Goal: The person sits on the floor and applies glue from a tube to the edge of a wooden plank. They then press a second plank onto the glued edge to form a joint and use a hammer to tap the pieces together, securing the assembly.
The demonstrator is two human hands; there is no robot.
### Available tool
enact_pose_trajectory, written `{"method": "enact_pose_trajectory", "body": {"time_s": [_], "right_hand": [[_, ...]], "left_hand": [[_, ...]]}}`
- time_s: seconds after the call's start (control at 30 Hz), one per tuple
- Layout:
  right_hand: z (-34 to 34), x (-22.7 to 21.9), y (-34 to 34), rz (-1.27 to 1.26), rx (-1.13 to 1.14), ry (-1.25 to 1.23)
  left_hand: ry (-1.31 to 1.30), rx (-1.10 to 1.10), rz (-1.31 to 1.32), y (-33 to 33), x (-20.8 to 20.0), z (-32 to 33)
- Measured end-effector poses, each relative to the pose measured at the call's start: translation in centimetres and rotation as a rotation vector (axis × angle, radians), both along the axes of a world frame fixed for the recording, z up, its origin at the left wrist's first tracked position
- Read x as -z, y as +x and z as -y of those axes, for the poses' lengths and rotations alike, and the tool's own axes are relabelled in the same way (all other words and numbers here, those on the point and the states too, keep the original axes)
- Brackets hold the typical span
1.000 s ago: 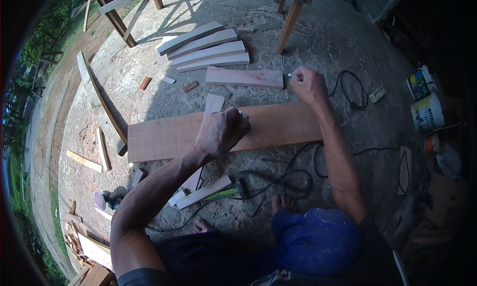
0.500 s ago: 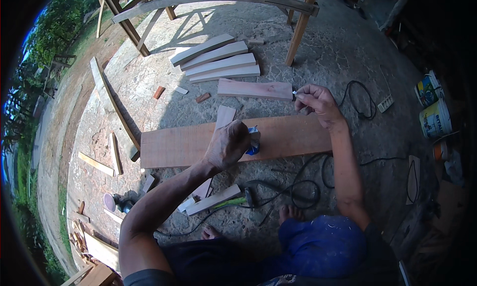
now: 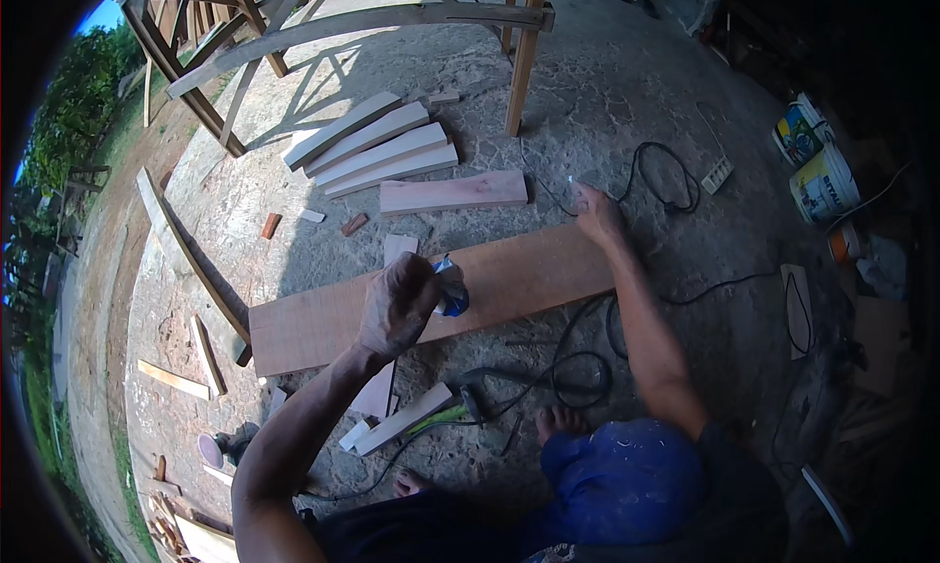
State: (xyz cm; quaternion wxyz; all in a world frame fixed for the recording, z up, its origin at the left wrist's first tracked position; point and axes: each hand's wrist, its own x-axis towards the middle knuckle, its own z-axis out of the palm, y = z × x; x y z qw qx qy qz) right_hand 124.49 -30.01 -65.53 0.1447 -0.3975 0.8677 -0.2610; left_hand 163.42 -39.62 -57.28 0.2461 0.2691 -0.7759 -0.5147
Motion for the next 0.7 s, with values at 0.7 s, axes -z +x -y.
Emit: {"method": "enact_pose_trajectory", "body": {"time_s": [0.7], "right_hand": [[-4.3, -2.3, 3.2, 0.316, -0.099, -0.547]], "left_hand": [[0.042, 0.064, 0.009, -1.1, -0.5, 1.3]]}}
